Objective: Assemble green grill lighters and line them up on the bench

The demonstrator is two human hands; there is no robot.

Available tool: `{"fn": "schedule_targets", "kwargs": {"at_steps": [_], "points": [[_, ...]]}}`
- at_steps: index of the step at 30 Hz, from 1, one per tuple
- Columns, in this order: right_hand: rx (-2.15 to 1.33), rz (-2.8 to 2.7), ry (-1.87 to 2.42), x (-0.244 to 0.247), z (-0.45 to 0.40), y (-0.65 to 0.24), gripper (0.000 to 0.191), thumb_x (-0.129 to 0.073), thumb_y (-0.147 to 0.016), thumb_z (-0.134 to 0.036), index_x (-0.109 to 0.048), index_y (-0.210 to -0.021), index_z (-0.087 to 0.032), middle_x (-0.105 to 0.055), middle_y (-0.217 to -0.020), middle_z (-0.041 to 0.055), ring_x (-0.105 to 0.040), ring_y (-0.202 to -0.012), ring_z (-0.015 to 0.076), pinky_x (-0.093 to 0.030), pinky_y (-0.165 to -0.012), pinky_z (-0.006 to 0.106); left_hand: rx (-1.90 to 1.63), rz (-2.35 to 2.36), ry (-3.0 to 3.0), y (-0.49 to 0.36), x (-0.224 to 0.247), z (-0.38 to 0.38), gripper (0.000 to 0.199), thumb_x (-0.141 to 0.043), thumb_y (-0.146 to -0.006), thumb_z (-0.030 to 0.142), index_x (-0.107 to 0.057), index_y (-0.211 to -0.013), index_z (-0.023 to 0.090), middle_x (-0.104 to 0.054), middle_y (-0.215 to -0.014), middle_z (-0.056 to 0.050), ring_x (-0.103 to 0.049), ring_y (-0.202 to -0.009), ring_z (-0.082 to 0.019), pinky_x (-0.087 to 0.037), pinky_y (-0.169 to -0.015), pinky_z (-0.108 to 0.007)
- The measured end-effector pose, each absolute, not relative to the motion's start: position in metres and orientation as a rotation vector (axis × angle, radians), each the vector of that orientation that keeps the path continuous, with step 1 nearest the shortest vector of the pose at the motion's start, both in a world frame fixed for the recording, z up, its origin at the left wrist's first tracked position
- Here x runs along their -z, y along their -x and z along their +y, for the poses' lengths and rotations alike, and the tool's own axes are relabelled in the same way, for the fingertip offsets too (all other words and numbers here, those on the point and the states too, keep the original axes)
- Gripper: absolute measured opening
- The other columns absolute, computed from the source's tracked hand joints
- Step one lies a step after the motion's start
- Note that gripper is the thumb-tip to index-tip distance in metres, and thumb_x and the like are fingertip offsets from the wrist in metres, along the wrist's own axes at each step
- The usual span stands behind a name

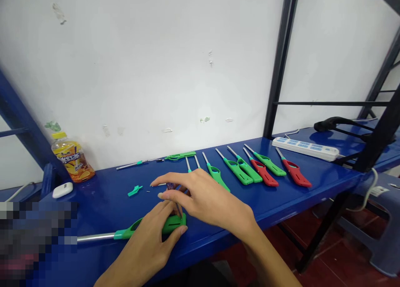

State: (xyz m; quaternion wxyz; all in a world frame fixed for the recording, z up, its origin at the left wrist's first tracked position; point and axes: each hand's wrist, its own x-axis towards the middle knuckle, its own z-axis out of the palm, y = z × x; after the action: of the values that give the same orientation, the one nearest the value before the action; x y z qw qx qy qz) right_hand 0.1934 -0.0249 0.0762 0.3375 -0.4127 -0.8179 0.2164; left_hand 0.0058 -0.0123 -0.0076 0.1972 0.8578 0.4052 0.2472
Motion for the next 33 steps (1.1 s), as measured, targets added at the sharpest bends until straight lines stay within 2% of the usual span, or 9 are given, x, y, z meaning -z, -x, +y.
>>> {"fn": "schedule_targets", "kwargs": {"at_steps": [4,6,9,12,19,23,26,30,33], "points": [[-0.645,-2.165,1.028,-0.077,-0.031,-0.200,0.047,-0.057,-0.105,-0.029,-0.055,-0.151,-0.040,-0.077,-0.126,-0.0012,-0.071,-0.106,0.0201,-0.052,-0.093,0.033,-0.759,1.136,-2.441,-0.006,0.015,-0.009,0.017,-0.058,-0.097,0.023,-0.059,-0.114,0.024,-0.066,-0.115,-0.007,-0.062,-0.110,-0.031,-0.045,-0.104,-0.052],[-0.699,-2.182,0.993,-0.079,-0.034,-0.203,0.054,-0.054,-0.104,-0.019,-0.051,-0.153,-0.042,-0.073,-0.134,-0.0023,-0.069,-0.112,0.0187,-0.051,-0.095,0.032,-0.761,1.150,-2.449,-0.007,0.016,-0.009,0.016,-0.058,-0.097,0.024,-0.059,-0.112,0.024,-0.066,-0.112,-0.007,-0.062,-0.108,-0.030,-0.044,-0.105,-0.053],[-0.699,-2.137,1.041,-0.080,-0.034,-0.204,0.045,-0.053,-0.104,-0.016,-0.063,-0.142,-0.039,-0.079,-0.117,-0.0039,-0.072,-0.097,0.0153,-0.052,-0.089,0.028,-0.716,1.185,-2.438,-0.008,0.014,-0.011,0.006,-0.057,-0.097,0.023,-0.058,-0.103,0.024,-0.065,-0.106,-0.006,-0.062,-0.103,-0.029,-0.045,-0.101,-0.052],[-0.592,-2.049,1.152,-0.077,-0.029,-0.199,0.034,-0.061,-0.103,-0.025,-0.067,-0.133,-0.038,-0.079,-0.099,-0.0048,-0.072,-0.086,0.0153,-0.051,-0.084,0.028,-0.700,1.197,-2.447,-0.009,0.011,-0.012,0.003,-0.056,-0.097,0.022,-0.056,-0.099,0.024,-0.064,-0.104,-0.005,-0.061,-0.100,-0.029,-0.045,-0.100,-0.051],[-0.376,-1.979,1.302,-0.072,-0.023,-0.192,0.030,-0.073,-0.094,-0.048,-0.075,-0.121,-0.034,-0.078,-0.085,-0.0025,-0.073,-0.078,0.0193,-0.050,-0.069,0.029,-0.708,1.189,-2.445,-0.009,0.010,-0.012,0.003,-0.053,-0.099,0.025,-0.055,-0.100,0.024,-0.064,-0.106,-0.005,-0.061,-0.101,-0.029,-0.044,-0.096,-0.048],[-0.242,-2.015,1.305,-0.073,-0.031,-0.201,0.040,-0.052,-0.107,-0.044,-0.065,-0.142,-0.031,-0.078,-0.123,0.0030,-0.071,-0.112,0.0254,-0.051,-0.093,0.036,-0.770,1.139,-2.389,-0.008,0.008,-0.011,0.013,-0.042,-0.105,0.027,-0.053,-0.099,0.025,-0.063,-0.098,-0.002,-0.060,-0.095,-0.025,-0.043,-0.091,-0.043],[-0.184,-2.037,1.254,-0.074,-0.032,-0.207,0.038,-0.044,-0.110,-0.032,-0.066,-0.140,-0.028,-0.072,-0.137,0.0019,-0.065,-0.125,0.0236,-0.045,-0.104,0.035,-0.806,1.137,-2.337,-0.008,0.008,-0.011,0.015,-0.041,-0.105,0.026,-0.052,-0.095,0.025,-0.061,-0.092,-0.001,-0.059,-0.090,-0.023,-0.043,-0.084,-0.039],[-0.145,-1.993,1.263,-0.077,-0.029,-0.204,0.026,-0.055,-0.106,-0.039,-0.076,-0.101,-0.025,-0.080,-0.101,-0.0009,-0.071,-0.091,0.0185,-0.045,-0.080,0.029,-0.821,1.129,-2.334,-0.007,0.008,-0.011,0.013,-0.041,-0.104,0.024,-0.052,-0.096,0.025,-0.061,-0.092,0.000,-0.058,-0.088,-0.022,-0.042,-0.082,-0.038],[-0.137,-1.953,1.307,-0.078,-0.027,-0.198,0.042,-0.065,-0.098,-0.051,-0.061,-0.071,-0.021,-0.065,-0.065,-0.0052,-0.055,-0.059,0.0118,-0.034,-0.059,0.027,-0.825,1.109,-2.351,-0.007,0.009,-0.012,0.016,-0.042,-0.105,0.025,-0.052,-0.092,0.025,-0.061,-0.091,0.000,-0.059,-0.088,-0.022,-0.042,-0.082,-0.038]]}}
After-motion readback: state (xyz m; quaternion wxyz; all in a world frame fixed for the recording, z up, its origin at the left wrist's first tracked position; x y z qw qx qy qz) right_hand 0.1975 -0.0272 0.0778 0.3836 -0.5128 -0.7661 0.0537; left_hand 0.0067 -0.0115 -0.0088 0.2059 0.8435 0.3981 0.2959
